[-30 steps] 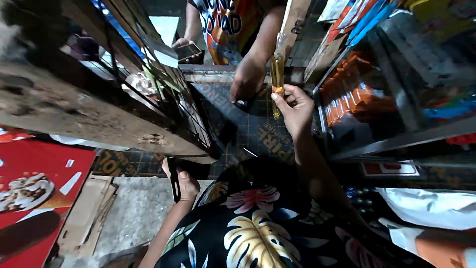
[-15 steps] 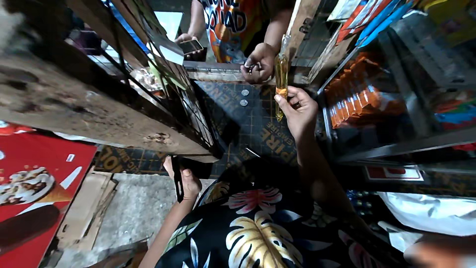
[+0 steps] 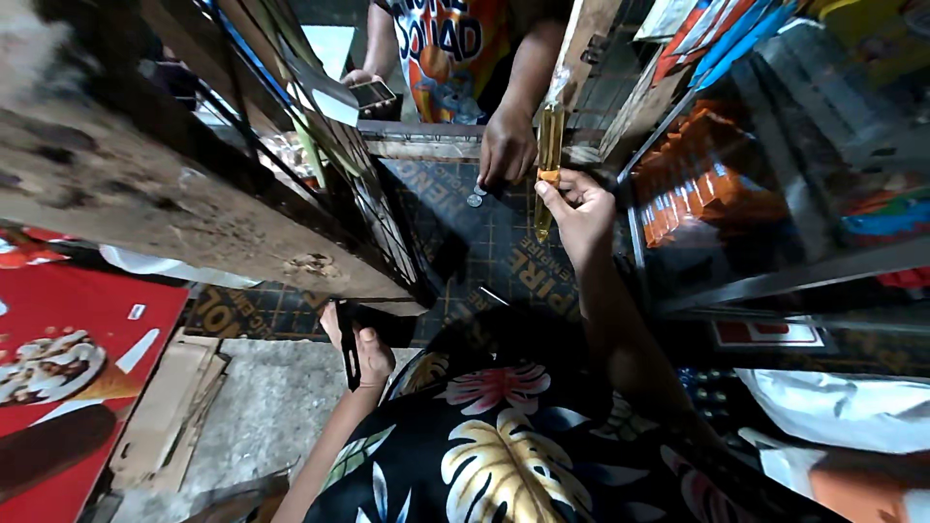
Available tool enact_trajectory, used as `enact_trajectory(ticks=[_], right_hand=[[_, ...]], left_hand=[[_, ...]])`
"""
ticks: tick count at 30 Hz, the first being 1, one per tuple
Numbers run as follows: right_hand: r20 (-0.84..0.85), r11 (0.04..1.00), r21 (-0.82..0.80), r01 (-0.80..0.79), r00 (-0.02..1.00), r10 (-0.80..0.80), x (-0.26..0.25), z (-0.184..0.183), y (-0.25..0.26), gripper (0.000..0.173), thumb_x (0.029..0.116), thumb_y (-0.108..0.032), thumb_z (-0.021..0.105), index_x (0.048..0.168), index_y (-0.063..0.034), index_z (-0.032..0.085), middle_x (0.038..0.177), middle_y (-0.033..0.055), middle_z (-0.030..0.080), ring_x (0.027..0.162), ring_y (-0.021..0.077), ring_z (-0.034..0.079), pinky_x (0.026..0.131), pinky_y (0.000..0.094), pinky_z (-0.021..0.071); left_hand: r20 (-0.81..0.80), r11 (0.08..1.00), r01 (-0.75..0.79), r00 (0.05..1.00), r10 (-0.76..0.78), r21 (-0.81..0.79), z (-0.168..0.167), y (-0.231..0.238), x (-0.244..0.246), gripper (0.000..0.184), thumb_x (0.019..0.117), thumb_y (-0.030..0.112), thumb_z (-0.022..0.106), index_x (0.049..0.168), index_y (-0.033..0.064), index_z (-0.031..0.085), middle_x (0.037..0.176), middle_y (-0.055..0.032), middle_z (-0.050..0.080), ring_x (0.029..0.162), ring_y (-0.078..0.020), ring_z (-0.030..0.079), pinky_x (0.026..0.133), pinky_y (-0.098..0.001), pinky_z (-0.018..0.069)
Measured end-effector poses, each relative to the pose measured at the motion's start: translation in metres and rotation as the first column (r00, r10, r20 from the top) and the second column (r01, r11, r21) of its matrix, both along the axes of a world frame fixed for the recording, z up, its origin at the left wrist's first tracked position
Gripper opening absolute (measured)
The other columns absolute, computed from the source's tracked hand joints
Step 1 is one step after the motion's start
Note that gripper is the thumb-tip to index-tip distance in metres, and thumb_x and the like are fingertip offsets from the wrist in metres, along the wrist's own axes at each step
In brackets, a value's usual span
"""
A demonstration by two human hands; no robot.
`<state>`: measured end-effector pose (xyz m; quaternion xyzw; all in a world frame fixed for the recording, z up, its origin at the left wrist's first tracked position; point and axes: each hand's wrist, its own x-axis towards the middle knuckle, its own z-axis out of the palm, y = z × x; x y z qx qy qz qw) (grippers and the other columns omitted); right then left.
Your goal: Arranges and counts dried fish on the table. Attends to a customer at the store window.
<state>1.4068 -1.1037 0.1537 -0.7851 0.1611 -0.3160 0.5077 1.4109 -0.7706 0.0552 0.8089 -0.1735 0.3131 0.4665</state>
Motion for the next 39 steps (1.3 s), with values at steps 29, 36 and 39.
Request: enact_trajectory(ticks=[29,36,39], right_hand=[[0.005,0.994,0.105,0.016,1.0,-0.017,0.023,-0.004,0.004,0.046,0.0984,-0.036,0.069,0.131,-0.004,0.065,0.125,0.0118,0.069,0.107,0.016,0.068,0.091,0.0346,0.0575],[-0.309,0.899,-0.316,-0.303,0.929,0.205,0.042,-0.012,0.031,0.023,0.1013,-0.012,0.059,0.113,0.0038,0.071,0.118,0.0205,0.07,0.113,0.0322,0.066,0.102,0.0457,0.0517],[-0.57,0.693,-0.483,-0.535,0.793,0.214,0.066,-0.023,0.04,0.035,0.1078,-0.019,0.049,0.134,-0.0034,0.066,0.149,0.0162,0.056,0.146,0.0342,0.044,0.121,0.053,0.0313]], left_hand=[[0.002,0.998,0.004,1.0,-0.004,0.068,0.002,0.002,-0.001,0.094,0.1027,0.07,0.017,0.135,-0.0123,0.05,0.13,-0.0304,0.057,0.132,-0.0302,0.051,0.117,-0.0444,0.033],[-0.002,0.997,0.043,0.999,-0.043,0.058,-0.002,0.005,0.003,0.093,0.1023,0.07,0.018,0.135,-0.0116,0.047,0.129,-0.0289,0.057,0.129,-0.0267,0.053,0.113,-0.04,0.0386],[-0.066,0.997,0.067,0.996,-0.064,0.032,-0.002,0.006,0.002,0.097,0.1016,0.071,0.018,0.136,-0.0158,0.046,0.13,-0.0327,0.056,0.129,-0.028,0.054,0.112,-0.0403,0.0398]])
